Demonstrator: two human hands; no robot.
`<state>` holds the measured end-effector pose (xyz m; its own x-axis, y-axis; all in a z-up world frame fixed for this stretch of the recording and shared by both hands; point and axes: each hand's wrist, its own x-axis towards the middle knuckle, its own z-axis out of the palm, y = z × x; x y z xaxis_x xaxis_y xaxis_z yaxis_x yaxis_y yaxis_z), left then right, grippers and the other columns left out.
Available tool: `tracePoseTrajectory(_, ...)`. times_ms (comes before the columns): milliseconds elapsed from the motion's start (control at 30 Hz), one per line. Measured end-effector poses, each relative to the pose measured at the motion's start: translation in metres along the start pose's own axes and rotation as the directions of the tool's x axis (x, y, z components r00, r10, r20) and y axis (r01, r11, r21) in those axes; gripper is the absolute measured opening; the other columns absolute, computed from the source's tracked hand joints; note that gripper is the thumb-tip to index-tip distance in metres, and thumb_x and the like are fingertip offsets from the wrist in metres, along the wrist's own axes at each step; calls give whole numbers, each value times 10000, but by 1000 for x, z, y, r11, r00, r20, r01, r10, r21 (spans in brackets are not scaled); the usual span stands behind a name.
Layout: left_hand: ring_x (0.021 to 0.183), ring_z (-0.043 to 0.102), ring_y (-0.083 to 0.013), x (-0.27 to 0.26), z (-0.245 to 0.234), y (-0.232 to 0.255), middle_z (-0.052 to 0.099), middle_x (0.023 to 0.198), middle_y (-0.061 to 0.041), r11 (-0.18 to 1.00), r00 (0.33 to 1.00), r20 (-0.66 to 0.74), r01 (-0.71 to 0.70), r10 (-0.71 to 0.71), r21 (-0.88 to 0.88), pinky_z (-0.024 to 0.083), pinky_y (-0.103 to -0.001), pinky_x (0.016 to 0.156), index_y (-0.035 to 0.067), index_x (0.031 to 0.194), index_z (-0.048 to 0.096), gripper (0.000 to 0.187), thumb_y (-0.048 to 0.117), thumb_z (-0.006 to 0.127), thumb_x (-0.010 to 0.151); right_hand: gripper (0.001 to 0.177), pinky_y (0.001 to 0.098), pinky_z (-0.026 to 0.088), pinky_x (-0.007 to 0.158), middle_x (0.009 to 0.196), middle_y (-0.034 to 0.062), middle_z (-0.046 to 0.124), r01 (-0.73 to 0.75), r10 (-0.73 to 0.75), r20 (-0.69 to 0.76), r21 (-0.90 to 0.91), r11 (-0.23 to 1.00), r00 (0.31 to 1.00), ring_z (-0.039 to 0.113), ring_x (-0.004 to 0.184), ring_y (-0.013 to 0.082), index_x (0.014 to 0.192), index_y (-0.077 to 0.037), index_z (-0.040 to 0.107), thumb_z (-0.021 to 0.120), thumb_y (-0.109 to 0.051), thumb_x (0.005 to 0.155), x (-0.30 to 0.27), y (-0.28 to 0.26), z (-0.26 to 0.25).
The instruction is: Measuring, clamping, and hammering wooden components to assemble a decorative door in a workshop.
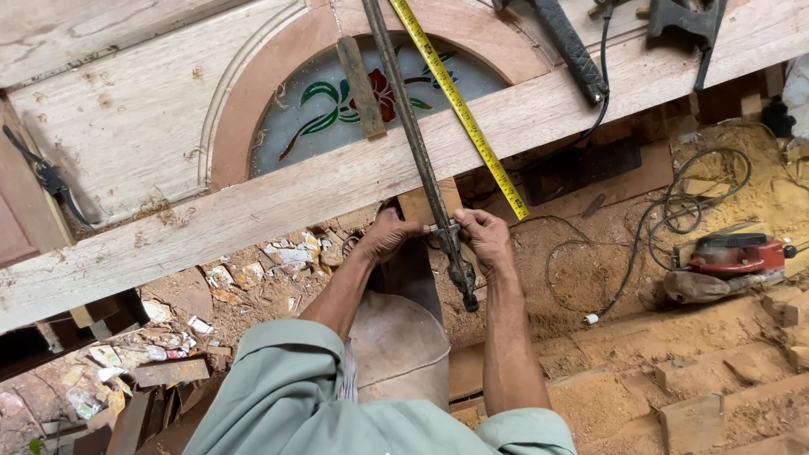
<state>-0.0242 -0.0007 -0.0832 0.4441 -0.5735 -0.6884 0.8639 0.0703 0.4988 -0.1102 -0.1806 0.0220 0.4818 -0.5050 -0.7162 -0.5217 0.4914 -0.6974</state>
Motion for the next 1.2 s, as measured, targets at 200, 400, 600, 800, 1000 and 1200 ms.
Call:
tracePoseTrajectory(200,1111,675,-364,11,-4,-7,705,1193,-210,1000,1000,22,-8,8,5,593,-492,951,-82,1296,618,740,-64,936,629,330,196,607,735,879,27,738,33,-34,-13,-41,999,999,677,767,61,1063,-72,782,888,-301,851,-1,2,-1)
tracePoseTrajectory(400,1116,668,-350,15,-12,-13,701,1196,-196,999,1000,15,-16,16,37,587,-487,949,-61,1306,615,756,-59,939,622,545,347,574,901,1178,193,656,169,-181,-35,-226,959,983,615,1034,220,1329,-3,642,775,-374,954,-59,-28,-6)
tracePoseTrajectory(600,1056,701,-343,64,-62,-70,723,1152,-178,1000,1000,16,-2,2,27,608,-476,913,-37,1294,634,760,-72,944,601,538,504,581,915,1173,279,642,172,-230,-56,-500,849,972,671,1060,391,1393,6,570,617,-388,1030,-110,43,-65)
tracePoseTrajectory(800,1057,667,-299,-3,7,27,681,1110,-162,989,994,-60,93,-86,112,537,-391,962,-113,1409,301,995,-4,906,627,751,563,554,993,1275,293,602,540,-512,266,-666,515,817,627,1176,452,1450,26,452,756,-387,901,-143,83,-62)
tracePoseTrajectory(1000,1049,698,-332,24,-38,-24,716,1136,-166,999,1000,-2,-21,21,26,610,-468,917,-36,1310,609,788,-62,951,600,543,561,615,724,925,257,679,426,-563,92,-755,499,822,714,831,438,1288,23,546,779,-276,899,-100,151,-63)
tracePoseTrajectory(1200,1075,680,-331,13,-27,-11,708,1159,-182,999,1000,11,-12,12,44,600,-472,934,-51,1308,603,766,-43,948,624,273,436,573,530,680,132,636,183,-211,-38,-370,911,977,646,599,278,1021,-97,677,808,-277,863,-98,134,-58)
